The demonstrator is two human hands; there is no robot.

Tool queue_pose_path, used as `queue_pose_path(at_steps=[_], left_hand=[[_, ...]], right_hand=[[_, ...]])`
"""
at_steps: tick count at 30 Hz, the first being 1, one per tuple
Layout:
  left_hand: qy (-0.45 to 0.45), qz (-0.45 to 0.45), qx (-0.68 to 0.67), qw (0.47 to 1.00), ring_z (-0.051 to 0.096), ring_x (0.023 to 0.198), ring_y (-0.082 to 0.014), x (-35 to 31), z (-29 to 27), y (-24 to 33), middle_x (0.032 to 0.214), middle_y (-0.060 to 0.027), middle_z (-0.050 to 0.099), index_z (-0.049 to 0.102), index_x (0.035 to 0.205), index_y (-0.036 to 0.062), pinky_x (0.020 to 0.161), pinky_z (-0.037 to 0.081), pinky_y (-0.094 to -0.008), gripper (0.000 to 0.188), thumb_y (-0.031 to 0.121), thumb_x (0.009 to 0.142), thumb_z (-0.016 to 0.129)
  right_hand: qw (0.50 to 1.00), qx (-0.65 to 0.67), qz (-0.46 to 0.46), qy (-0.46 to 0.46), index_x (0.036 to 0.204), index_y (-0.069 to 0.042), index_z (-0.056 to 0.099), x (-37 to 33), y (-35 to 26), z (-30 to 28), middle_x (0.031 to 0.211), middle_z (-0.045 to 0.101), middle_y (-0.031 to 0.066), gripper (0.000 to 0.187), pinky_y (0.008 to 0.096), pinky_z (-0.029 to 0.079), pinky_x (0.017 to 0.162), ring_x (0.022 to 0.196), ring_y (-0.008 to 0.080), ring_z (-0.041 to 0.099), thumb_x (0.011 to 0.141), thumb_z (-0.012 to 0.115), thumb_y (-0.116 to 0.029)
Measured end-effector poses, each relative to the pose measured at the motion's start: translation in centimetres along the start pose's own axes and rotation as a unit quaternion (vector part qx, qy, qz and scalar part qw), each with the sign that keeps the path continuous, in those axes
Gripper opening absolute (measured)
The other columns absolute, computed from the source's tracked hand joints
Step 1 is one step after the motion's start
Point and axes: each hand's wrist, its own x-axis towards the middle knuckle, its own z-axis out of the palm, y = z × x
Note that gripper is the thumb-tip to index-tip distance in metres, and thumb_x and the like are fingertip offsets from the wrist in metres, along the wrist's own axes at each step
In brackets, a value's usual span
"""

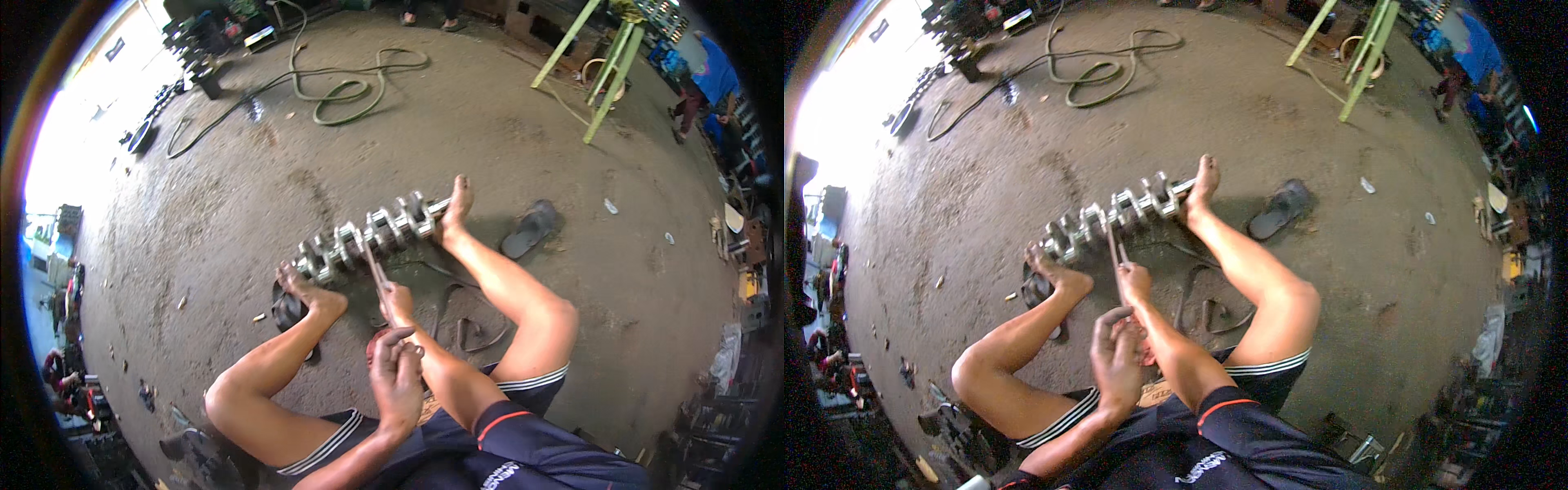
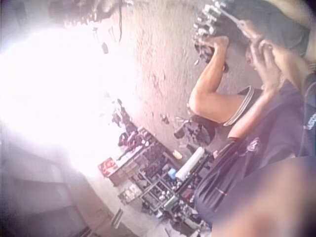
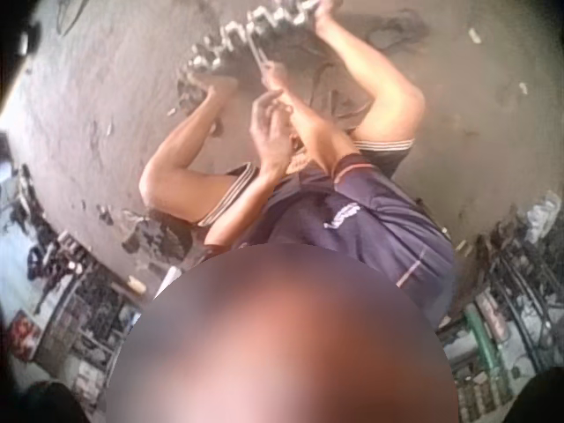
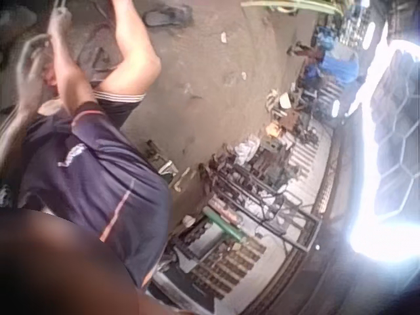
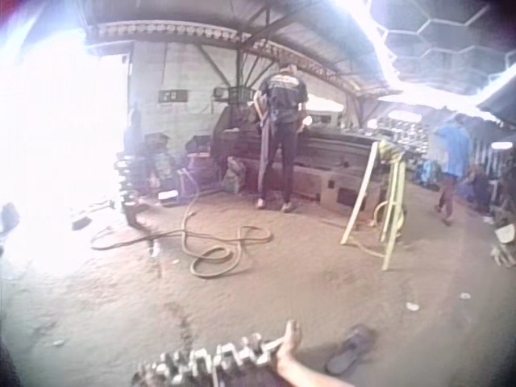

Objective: The person sits on the floor and uses a metal file to scrape and clean the surfaces of a crankshaft. They rotate the crankshaft with their hands and file different sections repeatedly.

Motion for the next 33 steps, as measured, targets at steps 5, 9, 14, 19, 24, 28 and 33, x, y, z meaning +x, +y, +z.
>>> queue_pose_path(at_steps=[5, 9, 14, 19, 24, 28, 33], left_hand=[[0.069, 0.048, 0.067, 0.994, 0.047, 0.068, -0.0050, 4.8, -0.4, -5.6, 0.080, -0.0003, 0.055, 0.053, 0.114, 0.0029, 0.058, 0.039, -0.0209, 0.021, 0.003, 0.094, 0.048], [0.100, -0.014, 0.084, 0.991, 0.048, 0.068, -0.0065, 8.5, -0.7, -7.4, 0.076, 0.0000, 0.053, 0.052, 0.111, 0.0010, 0.060, 0.042, -0.0228, 0.019, 0.002, 0.093, 0.049], [0.097, 0.039, 0.140, 0.985, 0.048, 0.061, -0.0095, 13.2, -1.0, -10.9, 0.076, -0.0030, 0.052, 0.053, 0.109, 0.0036, 0.053, 0.042, -0.0281, 0.022, 0.005, 0.088, 0.051], [0.138, 0.080, 0.210, 0.965, 0.046, 0.065, -0.0103, 18.2, -0.7, -13.3, 0.075, -0.0017, 0.049, 0.053, 0.108, 0.0032, 0.057, 0.042, -0.0286, 0.021, 0.006, 0.087, 0.054], [0.147, 0.096, 0.222, 0.959, 0.045, 0.066, -0.0113, 21.6, -1.5, -16.6, 0.078, -0.0010, 0.049, 0.054, 0.105, 0.0038, 0.060, 0.042, -0.0286, 0.019, 0.006, 0.086, 0.056], [0.107, 0.032, 0.134, 0.985, 0.046, 0.063, -0.0093, 25.5, -3.0, -16.7, 0.075, -0.0003, 0.050, 0.055, 0.105, 0.0027, 0.055, 0.040, -0.0254, 0.017, 0.006, 0.088, 0.056], [0.032, 0.181, 0.229, 0.956, 0.053, 0.063, -0.0097, 29.2, -2.6, -4.0, 0.076, -0.0026, 0.059, 0.057, 0.106, 0.0019, 0.056, 0.046, -0.0251, 0.015, 0.010, 0.093, 0.057]], right_hand=[[0.994, 0.101, 0.001, -0.033, 0.105, -0.005, 0.069, -6.6, -0.2, -4.9, 0.083, 0.070, 0.0167, 0.023, 0.0353, 0.050, 0.066, 0.071, 0.0253, 0.067, 0.089, 0.061, -0.018], [0.997, 0.066, -0.025, -0.031, 0.105, -0.001, 0.067, -11.1, -2.2, -8.1, 0.086, 0.068, 0.0219, 0.024, 0.0349, 0.050, 0.070, 0.075, 0.0274, 0.067, 0.088, 0.057, -0.015], [0.998, 0.042, -0.046, 0.003, 0.102, 0.003, 0.066, -16.2, -3.8, -11.8, 0.070, 0.059, 0.0079, 0.022, 0.0309, 0.043, 0.057, 0.062, 0.0152, 0.053, 0.089, 0.053, -0.009], [0.993, 0.118, 0.003, -0.025, 0.107, 0.002, 0.064, -20.2, -5.8, -14.7, 0.060, 0.047, -0.0034, 0.018, 0.0249, 0.034, 0.045, 0.051, 0.0038, 0.039, 0.092, 0.054, -0.003], [0.998, 0.036, 0.034, -0.031, 0.110, 0.002, 0.064, -23.2, -7.9, -17.4, 0.067, 0.051, -0.0009, 0.020, 0.0227, 0.036, 0.050, 0.058, 0.0034, 0.043, 0.093, 0.053, -0.004], [0.999, 0.004, 0.021, -0.040, 0.113, -0.001, 0.064, -25.9, -7.6, -19.5, 0.083, 0.068, 0.0118, 0.024, 0.0278, 0.048, 0.069, 0.073, 0.0116, 0.061, 0.091, 0.058, -0.008], [0.994, -0.067, 0.026, -0.086, 0.114, -0.006, 0.065, -26.3, -7.7, -19.5, 0.084, 0.066, 0.0176, 0.025, 0.0369, 0.049, 0.064, 0.072, 0.0269, 0.066, 0.091, 0.058, -0.015]])
